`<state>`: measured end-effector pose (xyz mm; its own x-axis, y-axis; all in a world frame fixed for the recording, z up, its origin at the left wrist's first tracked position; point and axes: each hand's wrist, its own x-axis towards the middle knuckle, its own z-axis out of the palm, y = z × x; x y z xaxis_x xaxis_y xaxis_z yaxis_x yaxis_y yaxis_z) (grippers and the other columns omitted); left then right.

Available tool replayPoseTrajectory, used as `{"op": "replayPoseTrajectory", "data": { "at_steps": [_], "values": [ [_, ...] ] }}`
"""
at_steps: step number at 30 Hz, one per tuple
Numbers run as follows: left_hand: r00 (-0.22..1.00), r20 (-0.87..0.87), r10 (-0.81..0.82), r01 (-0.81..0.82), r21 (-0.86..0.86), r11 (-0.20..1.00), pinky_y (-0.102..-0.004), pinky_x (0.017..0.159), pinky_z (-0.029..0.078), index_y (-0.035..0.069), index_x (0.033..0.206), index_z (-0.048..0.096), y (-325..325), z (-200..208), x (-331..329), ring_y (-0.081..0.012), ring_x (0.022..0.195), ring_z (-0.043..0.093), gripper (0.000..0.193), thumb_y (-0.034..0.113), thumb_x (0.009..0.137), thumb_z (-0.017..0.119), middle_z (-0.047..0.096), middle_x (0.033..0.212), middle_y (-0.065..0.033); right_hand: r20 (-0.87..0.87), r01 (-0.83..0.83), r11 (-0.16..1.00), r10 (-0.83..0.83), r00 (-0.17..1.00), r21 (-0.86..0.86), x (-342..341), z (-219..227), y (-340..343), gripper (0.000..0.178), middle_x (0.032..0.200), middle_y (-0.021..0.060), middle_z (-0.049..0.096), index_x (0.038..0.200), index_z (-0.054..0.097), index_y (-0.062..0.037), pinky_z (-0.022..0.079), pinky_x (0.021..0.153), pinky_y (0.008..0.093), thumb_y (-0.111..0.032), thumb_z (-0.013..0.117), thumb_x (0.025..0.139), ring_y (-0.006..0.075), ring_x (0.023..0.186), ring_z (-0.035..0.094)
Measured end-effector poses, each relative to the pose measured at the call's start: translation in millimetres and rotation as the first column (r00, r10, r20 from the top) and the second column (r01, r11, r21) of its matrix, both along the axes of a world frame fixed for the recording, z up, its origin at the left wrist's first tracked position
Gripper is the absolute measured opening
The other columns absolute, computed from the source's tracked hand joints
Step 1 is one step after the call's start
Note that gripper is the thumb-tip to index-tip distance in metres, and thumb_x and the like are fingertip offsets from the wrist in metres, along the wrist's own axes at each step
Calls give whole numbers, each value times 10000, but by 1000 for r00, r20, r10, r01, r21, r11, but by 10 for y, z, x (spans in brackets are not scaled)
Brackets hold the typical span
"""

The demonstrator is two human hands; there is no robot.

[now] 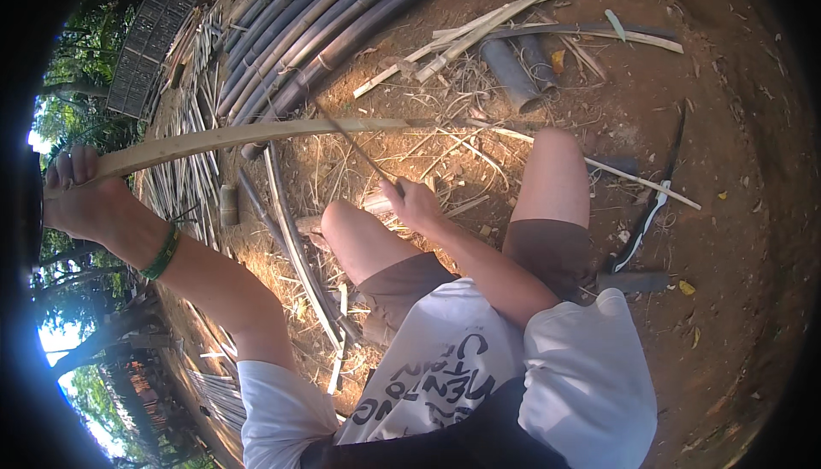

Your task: The person uses a long knife to shave the inner surface and edges of a split bamboo piece while sitting on the ground.

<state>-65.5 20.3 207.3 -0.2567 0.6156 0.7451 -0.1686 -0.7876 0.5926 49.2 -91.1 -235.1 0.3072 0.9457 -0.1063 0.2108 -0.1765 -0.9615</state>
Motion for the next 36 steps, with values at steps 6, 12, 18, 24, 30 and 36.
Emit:
{"op": "replayPoseTrajectory", "data": {
  "at_steps": [6,12,18,24,30,36],
  "values": [
    [982,-129,-140,145,34,989,-264,506,413,-27,809,463,121,47,-341,-185,568,458,408,364,924,453,456,727,-121,-100,-18,988,2,995,-156,137,99,127,594,520,85,473,689,559,-11,378,524,420,-507,452,1000,206,485,429],
    [988,-87,-130,137,83,987,-351,658,571,-185,951,526,427,82,-624,-318,745,614,549,358,910,455,539,880,-244,-50,-40,991,34,998,-130,248,-326,157,686,589,135,576,759,621,0,428,550,456,-618,412,970,294,534,560],
    [825,-264,-501,534,69,843,-330,589,514,-93,861,523,589,172,-806,-268,680,577,415,315,910,469,504,811,-184,-32,-53,984,48,998,-169,203,-61,243,674,555,125,574,674,567,-33,431,546,471,-617,410,971,331,535,590],
    [995,-95,25,-16,96,995,-390,676,574,-122,938,536,698,193,-640,-319,758,635,439,314,913,489,560,877,-213,-52,-48,852,24,998,-521,467,-919,324,711,499,11,461,614,512,-87,315,411,400,-671,326,973,149,401,390],
    [961,-60,269,-259,135,956,-406,706,616,-144,997,536,585,144,-651,-353,810,671,432,281,949,480,600,936,-259,-108,-55,984,37,993,-171,197,-526,204,648,528,-10,453,642,529,-77,319,430,379,-586,364,1006,132,431,383],
    [941,-69,330,-313,185,932,-430,705,627,-168,994,545,619,118,-342,-348,806,682,441,266,963,472,624,969,-302,-80,-60,879,25,996,-472,609,-1105,439,680,516,-7,440,658,529,-76,358,422,382,-651,355,977,148,440,440]
  ]
}}
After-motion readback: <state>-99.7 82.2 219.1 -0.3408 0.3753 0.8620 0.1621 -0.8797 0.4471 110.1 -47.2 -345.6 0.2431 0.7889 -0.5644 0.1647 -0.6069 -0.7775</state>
